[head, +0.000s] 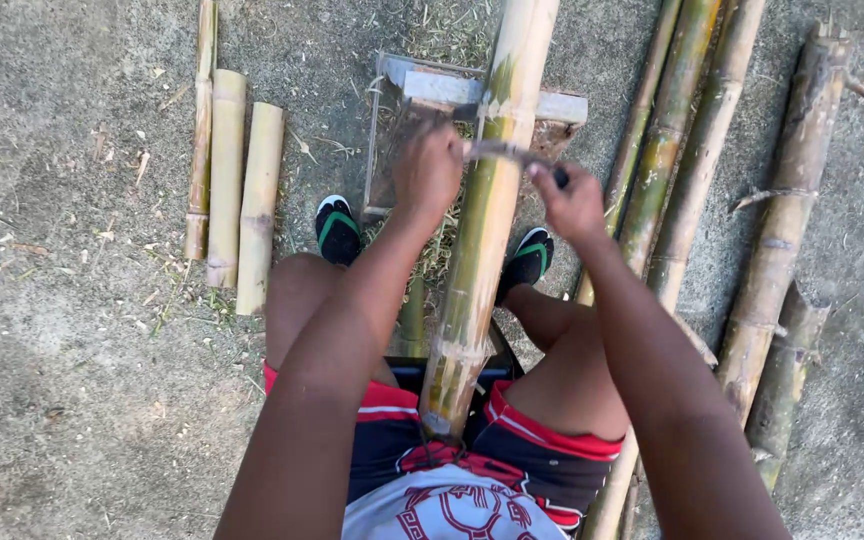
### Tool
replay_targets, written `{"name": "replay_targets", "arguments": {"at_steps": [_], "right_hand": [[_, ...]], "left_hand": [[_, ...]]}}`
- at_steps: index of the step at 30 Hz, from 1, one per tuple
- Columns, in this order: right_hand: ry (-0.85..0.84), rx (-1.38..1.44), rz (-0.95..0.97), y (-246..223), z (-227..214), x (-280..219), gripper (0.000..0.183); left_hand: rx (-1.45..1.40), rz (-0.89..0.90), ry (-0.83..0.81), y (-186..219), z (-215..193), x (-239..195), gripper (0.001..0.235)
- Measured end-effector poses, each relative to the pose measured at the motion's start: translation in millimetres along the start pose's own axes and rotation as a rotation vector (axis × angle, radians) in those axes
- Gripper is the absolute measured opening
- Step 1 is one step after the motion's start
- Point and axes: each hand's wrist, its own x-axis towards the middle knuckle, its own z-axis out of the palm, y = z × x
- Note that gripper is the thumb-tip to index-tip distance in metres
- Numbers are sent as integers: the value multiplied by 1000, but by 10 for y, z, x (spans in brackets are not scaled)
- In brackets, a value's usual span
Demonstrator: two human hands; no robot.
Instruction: Scraping the outer skin off a bamboo pole using a sickle-shaped knife.
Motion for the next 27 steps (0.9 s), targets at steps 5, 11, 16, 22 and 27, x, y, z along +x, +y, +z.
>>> {"name": "replay_targets", "arguments": {"at_steps": [5,11,16,22,27], "right_hand": [[101,-113,-9,-402,-289,728,43],[234,-137,-207,-407,-427,1212,52],[294,-220,-336,-350,-356,1131,53],[228,-231,-205,-399,-151,510,47],[267,-204,-253,-294,100,4,50]], "left_hand": [[2,-154,-170,18,446,974,15],[-26,-46,40,81,644,1541,16],[75,-67,72,-62,670,1508,21],[-24,-25,-76,-6,174,909,18],[88,67,-86,-76,100,592,10]]}}
